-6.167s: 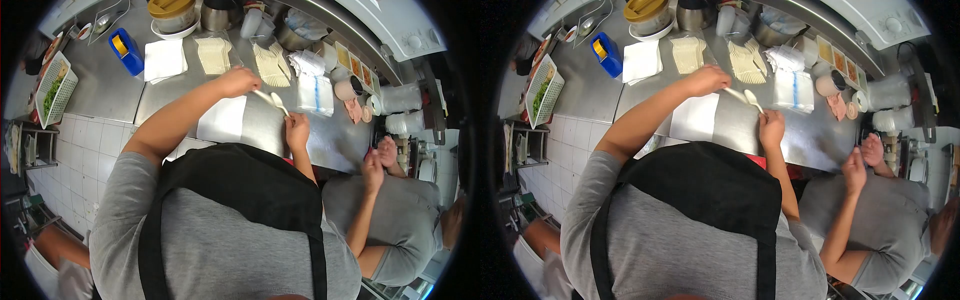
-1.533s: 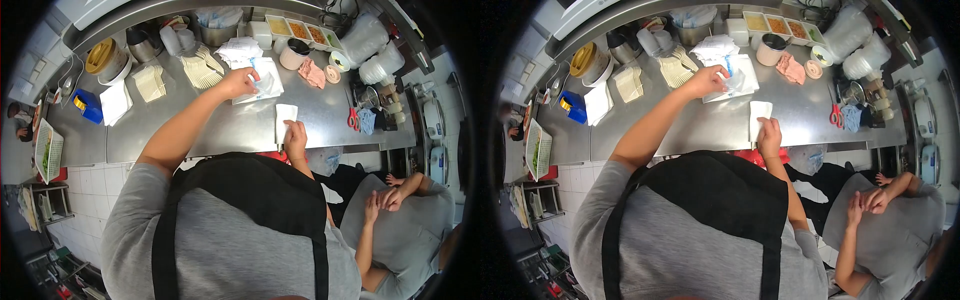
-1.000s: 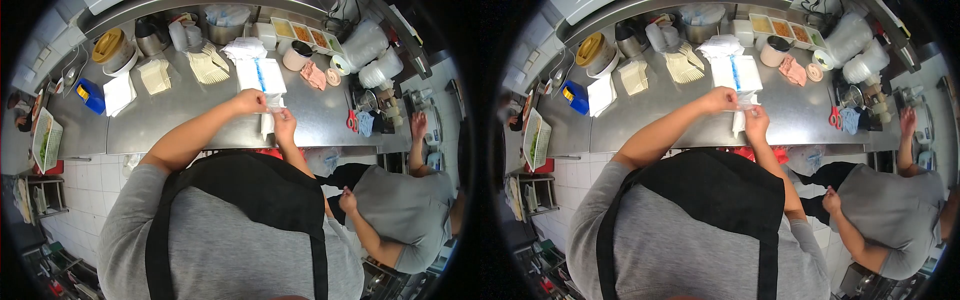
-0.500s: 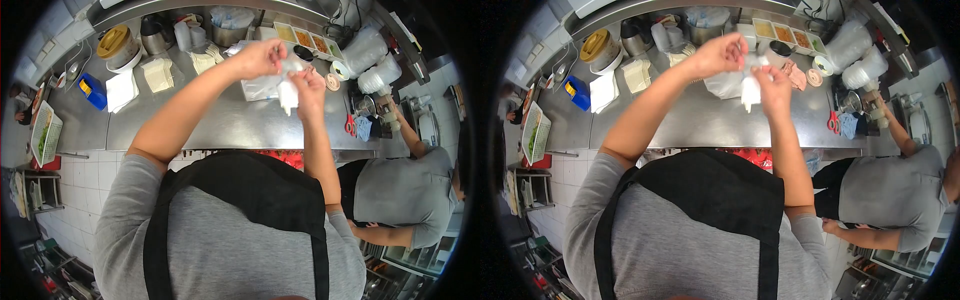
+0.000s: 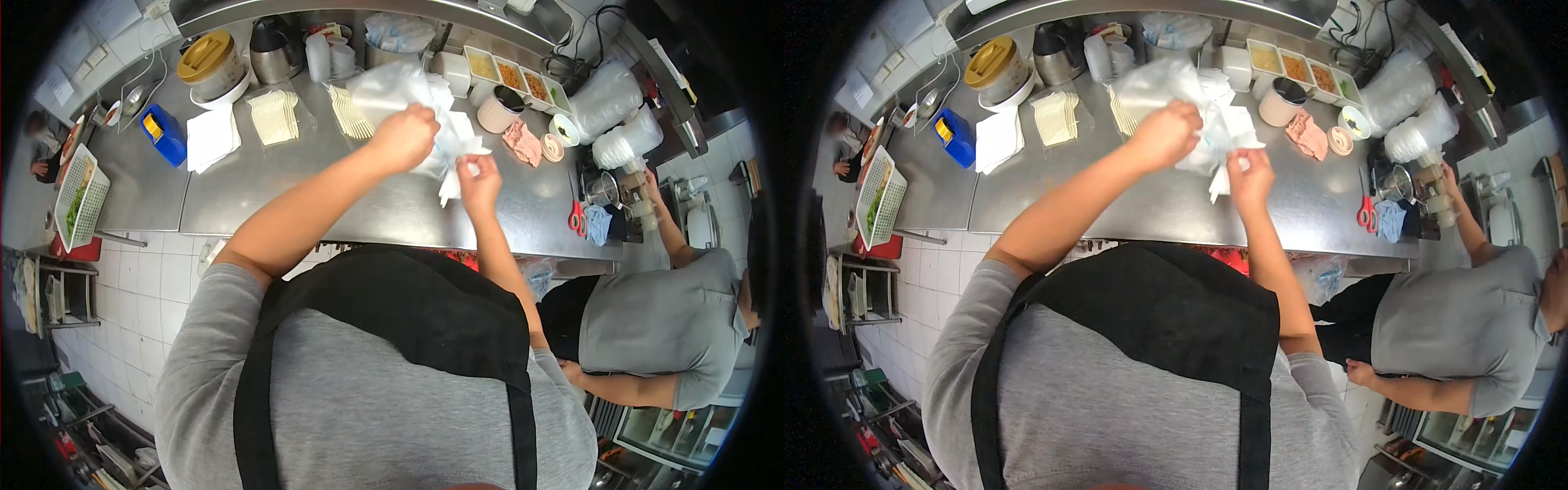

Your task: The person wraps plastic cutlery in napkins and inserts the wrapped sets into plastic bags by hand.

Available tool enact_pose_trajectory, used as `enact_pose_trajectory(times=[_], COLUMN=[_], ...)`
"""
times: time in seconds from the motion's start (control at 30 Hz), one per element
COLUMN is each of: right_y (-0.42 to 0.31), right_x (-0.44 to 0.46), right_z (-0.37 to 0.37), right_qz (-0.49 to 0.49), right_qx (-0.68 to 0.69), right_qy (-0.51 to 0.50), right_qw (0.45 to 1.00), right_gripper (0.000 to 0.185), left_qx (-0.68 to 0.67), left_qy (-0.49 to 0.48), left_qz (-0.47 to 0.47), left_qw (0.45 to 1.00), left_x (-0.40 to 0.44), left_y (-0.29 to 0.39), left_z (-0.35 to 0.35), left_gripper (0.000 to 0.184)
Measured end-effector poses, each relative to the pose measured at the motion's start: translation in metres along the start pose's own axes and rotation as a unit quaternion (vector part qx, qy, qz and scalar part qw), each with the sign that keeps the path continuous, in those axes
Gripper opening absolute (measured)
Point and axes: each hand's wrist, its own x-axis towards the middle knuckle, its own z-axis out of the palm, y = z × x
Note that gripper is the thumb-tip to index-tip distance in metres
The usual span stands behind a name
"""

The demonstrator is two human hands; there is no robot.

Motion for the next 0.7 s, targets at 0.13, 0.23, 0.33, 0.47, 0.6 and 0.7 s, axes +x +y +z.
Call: enact_pose_trajectory(times=[0.13, 0.23, 0.33, 0.47, 0.6, 0.7], right_y=[0.03, 0.034, 0.024, 0.016, 0.032, 0.014], right_x=[-0.024, -0.024, -0.021, -0.018, -0.016, -0.011], right_z=[0.006, -0.001, -0.006, -0.005, -0.018, -0.046], right_qz=[-0.01, 0.006, 0.005, 0.009, 0.015, 0.044], right_qx=[-0.052, -0.058, -0.05, -0.044, -0.056, -0.071], right_qy=[-0.028, -0.039, -0.035, -0.036, -0.049, -0.028], right_qw=[0.998, 0.998, 0.998, 0.998, 0.997, 0.996], right_gripper=[0.011, 0.01, 0.009, 0.011, 0.016, 0.019], left_qx=[0.004, 0.01, -0.002, 0.009, -0.001, -0.003], left_qy=[-0.094, -0.088, -0.057, -0.066, -0.103, -0.102], left_qz=[0.047, 0.084, 0.043, 0.008, 0.033, 0.03], left_qw=[0.994, 0.993, 0.997, 0.998, 0.994, 0.994], left_x=[-0.025, -0.032, -0.03, -0.027, -0.027, -0.023], left_y=[0.011, 0.005, 0.018, 0.019, 0.001, -0.002], left_z=[0.027, 0.043, 0.044, 0.048, 0.047, 0.045], left_gripper=[0.017, 0.018, 0.019, 0.015, 0.013, 0.012])
